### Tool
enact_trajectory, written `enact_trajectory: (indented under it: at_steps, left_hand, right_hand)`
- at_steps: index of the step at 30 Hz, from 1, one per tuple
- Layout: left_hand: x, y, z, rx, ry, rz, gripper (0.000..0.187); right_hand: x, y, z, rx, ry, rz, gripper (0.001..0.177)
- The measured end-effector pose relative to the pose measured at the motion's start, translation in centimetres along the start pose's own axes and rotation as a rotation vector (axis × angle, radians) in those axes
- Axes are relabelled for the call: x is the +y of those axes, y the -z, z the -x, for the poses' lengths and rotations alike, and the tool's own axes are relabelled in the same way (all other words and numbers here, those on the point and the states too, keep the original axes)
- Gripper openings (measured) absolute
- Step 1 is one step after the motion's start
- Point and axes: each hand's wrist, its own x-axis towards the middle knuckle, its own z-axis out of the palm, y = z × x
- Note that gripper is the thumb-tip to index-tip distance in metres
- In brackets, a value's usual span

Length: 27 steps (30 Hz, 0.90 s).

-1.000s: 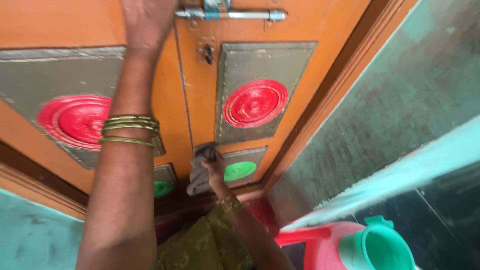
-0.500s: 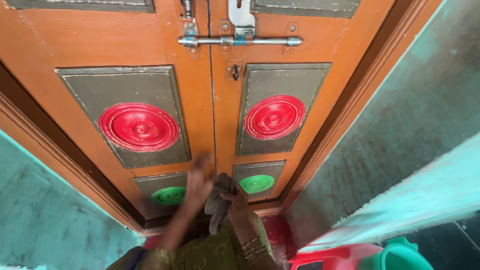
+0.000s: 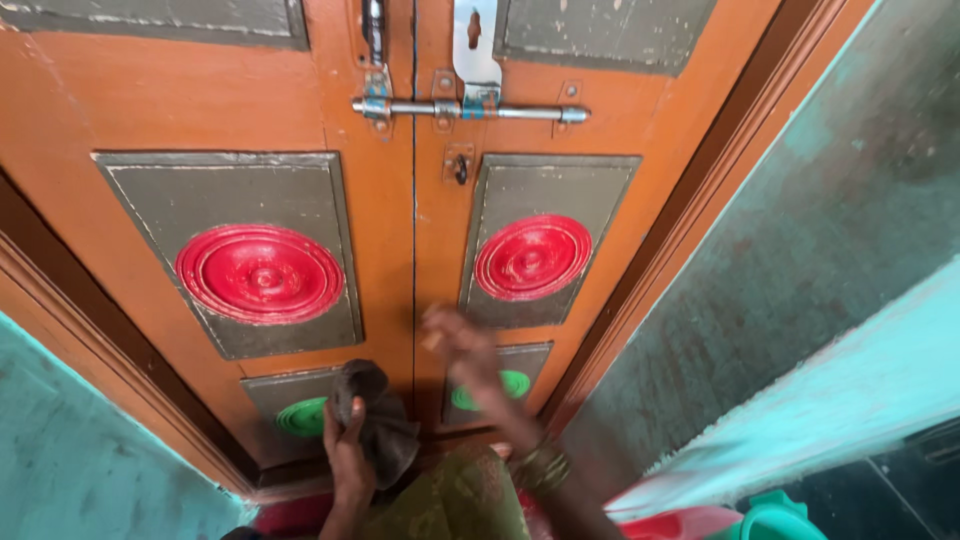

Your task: The person wipes the surface of a closed orange double door using a grey cloth. They clean around the metal latch, handle, and decorative red and green circular panels.

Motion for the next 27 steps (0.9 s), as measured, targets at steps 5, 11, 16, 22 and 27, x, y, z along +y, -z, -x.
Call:
enact_trajectory:
  at_steps: [5, 11, 16, 22, 27]
  left_hand:
    - [2.1, -0.5, 0.1, -0.042, -0.052, 0.006, 0.082]
    - [2.3, -3.6, 0.2, -0.188, -0.147, 0.002, 0.077]
    - [3.8, -7.4, -0.7, -0.175, -0.276, -0.09, 0.08]
    - [9.1, -13.7, -1.4, -0.169, -0.553, -0.335, 0.083]
    - [14.1, -20.4, -3.6, -0.086, -0.968, -0.618, 0.074]
  right_hand:
    - [-9.4, 5.0, -12.4, 0.303, 0.226, 0.957, 0.027]
    - [-13.1, 5.8, -22.2, 0.274, 0.555, 1.374, 0.017]
    - [-10.8, 8.4, -23.2, 0.104, 0.537, 1.452, 0.03]
    - [-7.5, 11.9, -24.3, 0.047, 0.594, 1.75, 0.044]
    - [-5.9, 13.3, -24.5, 0.092, 0.625, 1.783, 0.044]
